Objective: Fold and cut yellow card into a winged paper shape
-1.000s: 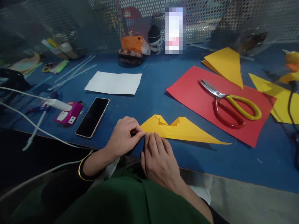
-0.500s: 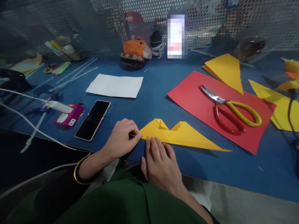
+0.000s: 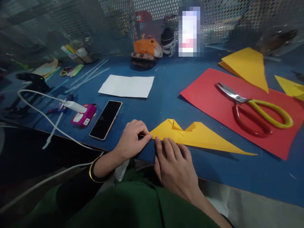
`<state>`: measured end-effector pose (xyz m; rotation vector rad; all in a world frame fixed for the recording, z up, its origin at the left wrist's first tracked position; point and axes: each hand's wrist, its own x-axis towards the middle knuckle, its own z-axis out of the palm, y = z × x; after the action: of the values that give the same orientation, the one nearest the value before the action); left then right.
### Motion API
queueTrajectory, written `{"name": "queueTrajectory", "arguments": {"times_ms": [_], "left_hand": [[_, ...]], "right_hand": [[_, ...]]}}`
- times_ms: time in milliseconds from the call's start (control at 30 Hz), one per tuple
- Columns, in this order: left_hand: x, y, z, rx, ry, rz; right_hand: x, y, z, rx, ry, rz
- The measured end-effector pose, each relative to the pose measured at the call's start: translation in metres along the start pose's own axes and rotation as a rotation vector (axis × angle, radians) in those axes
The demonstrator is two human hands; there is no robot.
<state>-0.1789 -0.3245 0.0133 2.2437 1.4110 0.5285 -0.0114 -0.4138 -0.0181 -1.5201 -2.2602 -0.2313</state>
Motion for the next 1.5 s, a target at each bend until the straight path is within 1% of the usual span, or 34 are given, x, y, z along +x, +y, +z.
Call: {"name": "queueTrajectory", "arguments": {"times_ms": [233,400,500,733,800,933,1133,1267,1500], "left_hand": [[0.003,-0.001,-0.009,-0.038,-0.062,-0.049],[0.008,0.002,-0.015,0.042,-0.140,-0.037],[0.008,0.002,-0.016,0.072,-0.165,-0.030],[0.003,0.000,-0.012,0.071,-0.119,-0.028],[0.002,-0.001,-0.011,0.064,-0.111,-0.022],[0.002,-0.003,-0.011,0.022,-0.085,-0.008],[0.001,-0.007,-0.015,-0.057,-0.064,-0.078],[0.001,-0.010,-0.020,-0.052,-0.070,-0.101],[0.004,-0.011,-0.023,0.044,-0.143,-0.064]], "right_hand": [[-0.001,-0.001,0.000,-0.001,-0.002,0.022],[-0.001,0.000,0.002,0.009,0.005,0.030],[-0.002,0.000,0.002,0.014,0.003,0.020],[0.004,-0.004,-0.002,-0.005,-0.038,0.027],[0.007,-0.006,-0.001,-0.003,-0.044,0.007],[0.011,-0.009,0.003,0.043,-0.014,-0.071],[0.010,-0.009,0.006,0.061,0.027,-0.055],[0.009,-0.009,0.008,0.059,0.044,-0.043],[0.009,-0.008,0.008,0.064,0.037,-0.052]]}}
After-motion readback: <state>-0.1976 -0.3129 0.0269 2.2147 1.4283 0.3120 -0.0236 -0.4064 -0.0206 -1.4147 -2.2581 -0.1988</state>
